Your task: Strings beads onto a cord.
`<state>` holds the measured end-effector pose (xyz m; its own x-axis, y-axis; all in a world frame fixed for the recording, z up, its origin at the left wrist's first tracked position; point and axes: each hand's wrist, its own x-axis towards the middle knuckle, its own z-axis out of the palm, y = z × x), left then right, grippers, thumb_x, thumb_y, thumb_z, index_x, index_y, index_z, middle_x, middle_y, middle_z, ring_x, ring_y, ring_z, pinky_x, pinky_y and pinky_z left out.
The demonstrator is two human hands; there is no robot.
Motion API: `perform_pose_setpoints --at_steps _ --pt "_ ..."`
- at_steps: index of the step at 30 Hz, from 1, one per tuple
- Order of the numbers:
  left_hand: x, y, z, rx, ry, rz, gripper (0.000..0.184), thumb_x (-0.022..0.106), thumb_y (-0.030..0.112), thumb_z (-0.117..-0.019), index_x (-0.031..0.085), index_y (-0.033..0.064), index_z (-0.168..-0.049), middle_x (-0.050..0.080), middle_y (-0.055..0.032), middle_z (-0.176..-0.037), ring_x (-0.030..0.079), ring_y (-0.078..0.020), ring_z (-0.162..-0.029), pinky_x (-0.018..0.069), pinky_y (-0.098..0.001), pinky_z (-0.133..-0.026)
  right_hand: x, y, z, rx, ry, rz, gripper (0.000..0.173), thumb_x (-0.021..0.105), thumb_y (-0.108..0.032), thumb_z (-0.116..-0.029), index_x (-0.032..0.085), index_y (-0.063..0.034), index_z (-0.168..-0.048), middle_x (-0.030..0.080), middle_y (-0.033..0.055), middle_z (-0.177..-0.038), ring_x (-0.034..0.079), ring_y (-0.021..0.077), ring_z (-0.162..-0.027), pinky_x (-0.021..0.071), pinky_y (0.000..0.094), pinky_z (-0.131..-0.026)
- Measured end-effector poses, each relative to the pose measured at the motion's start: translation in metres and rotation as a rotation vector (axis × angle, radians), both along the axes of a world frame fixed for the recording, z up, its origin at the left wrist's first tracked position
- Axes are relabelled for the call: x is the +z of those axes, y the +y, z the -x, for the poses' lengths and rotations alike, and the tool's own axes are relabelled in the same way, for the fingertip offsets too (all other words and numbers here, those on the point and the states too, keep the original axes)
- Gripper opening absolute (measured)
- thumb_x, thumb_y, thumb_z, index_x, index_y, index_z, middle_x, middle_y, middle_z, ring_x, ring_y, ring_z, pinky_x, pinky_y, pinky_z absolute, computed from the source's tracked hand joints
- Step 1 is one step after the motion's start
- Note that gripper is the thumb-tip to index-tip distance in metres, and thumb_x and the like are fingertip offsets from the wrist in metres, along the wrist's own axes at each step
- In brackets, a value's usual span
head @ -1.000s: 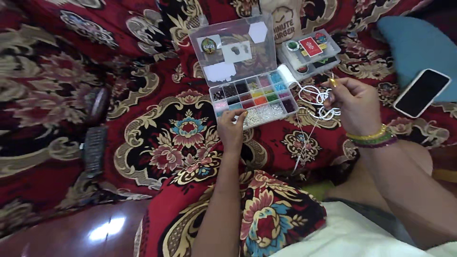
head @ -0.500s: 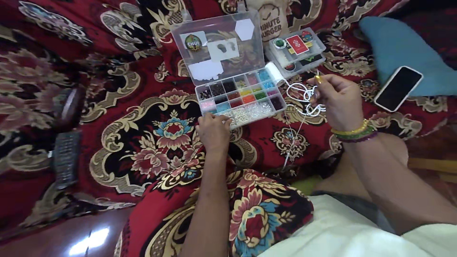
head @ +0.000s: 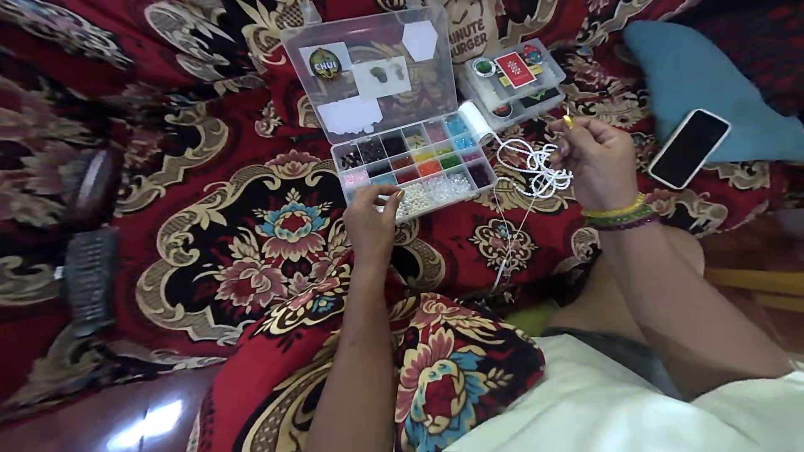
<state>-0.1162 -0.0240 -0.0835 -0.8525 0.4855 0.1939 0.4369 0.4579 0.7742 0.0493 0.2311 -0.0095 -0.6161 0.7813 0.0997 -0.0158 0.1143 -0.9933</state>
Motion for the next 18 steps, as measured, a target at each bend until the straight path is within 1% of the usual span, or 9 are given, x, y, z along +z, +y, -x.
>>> perform_pose_setpoints --at_steps 1,2,3,5,7,9,12,14,18 --pt "-0.001 0.002 -0.002 -0.022 -0.095 -0.129 0.013 0.07 0.011 -0.0965 0.073 0.0014 -0.104 0.071 -0.0127 -0.1 0.067 -0.0213 -0.085 0.0552 -0.0404 -0.078 0.0 -0.001 -0.001 -0.006 -0.008 -0.003 0.02 0.049 -0.013 -0.107 0.067 -0.0054 -0.107 0.063 -0.0083 -0.071 0.063 0.0029 -0.059 0.0588 0.0212 -0.06" --pt "-0.002 0.004 -0.005 -0.053 -0.251 -0.259 0.012 0.067 0.011 -0.0979 0.071 0.003 -0.107 0.071 -0.0054 -0.098 0.066 -0.0109 -0.083 0.0555 -0.03 -0.077 0.001 -0.004 -0.004 0.006 -0.029 -0.016 0.02 0.049 -0.015 -0.1075 0.067 -0.0066 -0.109 0.062 -0.0083 -0.072 0.062 0.0026 -0.059 0.0581 0.0209 -0.06" --pt "-0.002 0.007 -0.009 -0.078 -0.453 -0.385 0.012 0.064 0.009 -0.0996 0.069 0.0046 -0.11 0.07 -0.0003 -0.097 0.065 -0.005 -0.08 0.055 -0.0237 -0.075 0.002 -0.009 -0.007 0.029 -0.052 -0.031 0.022 0.048 -0.017 -0.1078 0.067 -0.0069 -0.111 0.061 -0.0073 -0.073 0.061 0.0027 -0.059 0.0572 0.0211 -0.059" --pt "0.001 0.013 -0.018 -0.112 -0.86 -0.539 0.014 0.054 0.006 -0.1034 0.063 0.0062 -0.114 0.068 0.0025 -0.093 0.063 -0.0041 -0.076 0.0555 -0.022 -0.072 0.003 -0.026 -0.009 0.091 -0.088 -0.045 0.023 0.049 -0.015 -0.107 0.068 -0.0048 -0.114 0.063 -0.0037 -0.076 0.06 0.0043 -0.06 0.0563 0.0225 -0.059" --pt "-0.001 0.018 -0.024 -0.187 -1.104 -0.575 0.016 0.05 0.003 -0.1045 0.06 0.0049 -0.116 0.068 0.0017 -0.09 0.063 -0.0053 -0.075 0.0555 -0.0227 -0.073 -0.003 -0.046 -0.01 0.161 -0.104 -0.016 0.023 0.05 -0.009 -0.1032 0.07 -0.001 -0.111 0.065 -0.0022 -0.072 0.062 0.0065 -0.059 0.0576 0.0251 -0.059" --pt "0.001 0.019 -0.031 -0.284 -1.191 -0.551 0.016 0.049 0.002 -0.1034 0.061 0.0068 -0.112 0.068 0.0041 -0.088 0.064 -0.0038 -0.074 0.0557 -0.0217 -0.073 -0.009 -0.07 -0.014 0.264 -0.122 0.008 0.022 0.051 -0.008 -0.1013 0.07 0.0005 -0.107 0.066 -0.004 -0.071 0.063 0.0052 -0.058 0.0577 0.0243 -0.058" --pt "0.006 0.018 -0.038 -0.393 -1.211 -0.534 0.018 0.049 0.001 -0.1011 0.064 0.0111 -0.099 0.07 0.0064 -0.084 0.065 -0.003 -0.073 0.0562 -0.0213 -0.072 -0.018 -0.104 -0.023 0.366 -0.131 0.053 0.021 0.054 -0.009 -0.0996 0.073 -0.0015 -0.103 0.066 -0.0065 -0.068 0.062 0.0024 -0.056 0.056 0.0213 -0.054" --pt "0.005 0.018 -0.037 -0.446 -1.219 -0.537 0.02 0.049 0.0 -0.1005 0.065 0.0116 -0.096 0.072 0.0056 -0.085 0.068 -0.0043 -0.075 0.0576 -0.0229 -0.073 -0.025 -0.118 -0.026 0.389 -0.138 0.063 0.019 0.057 -0.01 -0.0978 0.074 -0.0035 -0.102 0.066 -0.0077 -0.066 0.062 0.001 -0.055 0.0556 0.0195 -0.054" --pt "0.005 0.015 -0.036 -0.529 -1.242 -0.527 0.023 0.049 0.001 -0.1008 0.067 0.0118 -0.093 0.074 0.0035 -0.089 0.071 -0.007 -0.08 0.0596 -0.0262 -0.079 -0.038 -0.132 -0.028 0.382 -0.123 0.079 0.017 0.06 -0.01 -0.0958 0.075 -0.0034 -0.1 0.065 -0.0068 -0.064 0.06 0.0013 -0.052 0.0547 0.0191 -0.051"
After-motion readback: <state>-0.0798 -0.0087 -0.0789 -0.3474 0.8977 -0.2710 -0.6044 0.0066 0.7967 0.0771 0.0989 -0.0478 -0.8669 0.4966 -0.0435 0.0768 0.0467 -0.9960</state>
